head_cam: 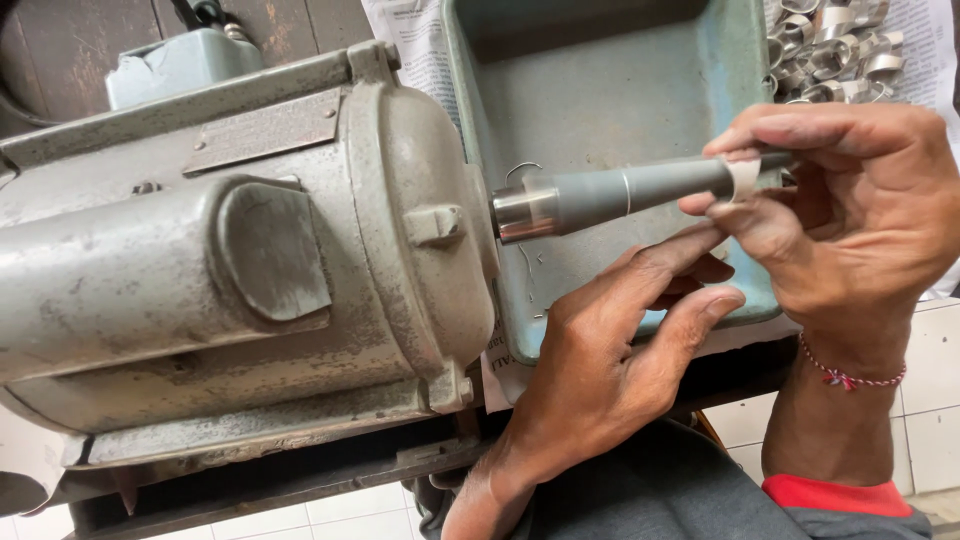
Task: Polishing metal rings using a rotating mandrel machine
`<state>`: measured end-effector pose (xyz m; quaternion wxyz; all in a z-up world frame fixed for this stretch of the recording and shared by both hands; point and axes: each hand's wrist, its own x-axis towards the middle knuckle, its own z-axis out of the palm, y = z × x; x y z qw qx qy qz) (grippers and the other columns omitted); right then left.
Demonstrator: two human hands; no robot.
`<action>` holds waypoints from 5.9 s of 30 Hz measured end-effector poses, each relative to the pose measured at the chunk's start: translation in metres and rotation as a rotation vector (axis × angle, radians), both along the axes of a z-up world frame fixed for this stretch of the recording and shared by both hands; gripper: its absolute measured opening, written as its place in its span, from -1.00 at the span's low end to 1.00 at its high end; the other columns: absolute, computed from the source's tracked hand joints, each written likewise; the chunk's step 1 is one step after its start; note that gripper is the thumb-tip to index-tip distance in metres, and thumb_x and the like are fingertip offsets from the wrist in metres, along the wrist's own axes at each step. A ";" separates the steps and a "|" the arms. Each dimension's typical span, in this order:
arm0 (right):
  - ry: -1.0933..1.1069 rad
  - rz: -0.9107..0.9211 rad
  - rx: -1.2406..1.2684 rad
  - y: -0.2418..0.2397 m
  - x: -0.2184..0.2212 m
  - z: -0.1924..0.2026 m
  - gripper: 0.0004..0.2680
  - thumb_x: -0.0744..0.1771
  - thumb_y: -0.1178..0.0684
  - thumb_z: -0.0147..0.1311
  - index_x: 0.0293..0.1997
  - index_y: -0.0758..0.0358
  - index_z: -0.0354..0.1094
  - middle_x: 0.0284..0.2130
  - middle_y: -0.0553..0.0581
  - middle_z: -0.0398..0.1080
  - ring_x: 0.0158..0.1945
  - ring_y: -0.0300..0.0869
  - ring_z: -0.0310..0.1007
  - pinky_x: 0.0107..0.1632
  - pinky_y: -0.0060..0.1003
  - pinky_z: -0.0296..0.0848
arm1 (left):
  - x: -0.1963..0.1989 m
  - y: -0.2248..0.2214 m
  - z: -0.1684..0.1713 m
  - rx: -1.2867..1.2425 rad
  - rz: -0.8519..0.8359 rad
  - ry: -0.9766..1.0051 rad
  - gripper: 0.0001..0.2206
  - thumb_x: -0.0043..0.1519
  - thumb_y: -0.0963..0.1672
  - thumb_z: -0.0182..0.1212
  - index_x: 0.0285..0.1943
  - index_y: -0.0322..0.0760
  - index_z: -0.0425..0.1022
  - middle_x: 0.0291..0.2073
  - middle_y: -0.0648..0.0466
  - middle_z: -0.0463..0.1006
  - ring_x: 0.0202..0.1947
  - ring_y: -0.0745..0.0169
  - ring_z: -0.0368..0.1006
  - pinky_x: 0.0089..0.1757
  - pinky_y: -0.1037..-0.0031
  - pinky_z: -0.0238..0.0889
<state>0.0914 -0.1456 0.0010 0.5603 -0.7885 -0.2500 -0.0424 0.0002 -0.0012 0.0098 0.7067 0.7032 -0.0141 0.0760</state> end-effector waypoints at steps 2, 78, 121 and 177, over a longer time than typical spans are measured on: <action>-0.028 0.015 0.008 0.001 -0.001 0.001 -0.72 0.38 0.50 0.21 0.10 0.82 0.09 -0.04 0.72 0.37 -0.07 0.18 0.50 -0.08 -0.25 0.52 | -0.001 0.000 0.000 0.003 0.001 -0.004 -0.72 0.42 -0.14 0.11 0.30 -0.28 0.37 0.05 -0.04 0.60 0.04 0.18 0.59 0.16 0.42 0.43; -0.068 -0.028 -0.065 -0.034 -0.035 -0.019 -0.76 0.33 0.20 0.14 -0.07 0.73 0.32 -0.13 0.61 0.40 -0.08 0.18 0.52 0.00 -0.16 0.48 | -0.005 -0.024 -0.012 -0.190 0.231 -0.040 -0.75 0.40 -0.23 0.22 0.25 -0.30 0.42 0.13 -0.08 0.60 0.05 0.24 0.61 0.10 0.49 0.58; -0.171 -0.086 -0.063 -0.032 -0.029 -0.029 -0.77 0.49 0.15 0.00 0.01 0.72 0.34 -0.03 0.68 0.45 0.05 0.26 0.52 0.19 -0.06 0.47 | -0.003 -0.032 -0.012 -0.273 0.324 -0.064 -0.83 0.41 -0.24 0.16 0.15 -0.43 0.46 0.00 -0.14 0.62 -0.19 0.11 0.66 -0.14 0.47 0.69; 0.337 -0.163 0.256 -0.074 -0.023 -0.045 -0.69 0.38 0.27 0.04 0.26 0.26 0.11 0.19 0.41 0.29 0.04 -0.09 0.50 0.11 -0.18 0.80 | 0.012 -0.038 -0.026 0.131 0.207 -0.199 -0.85 0.43 -0.26 0.19 0.15 -0.38 0.42 -0.01 -0.10 0.63 -0.01 0.08 0.65 0.08 0.41 0.53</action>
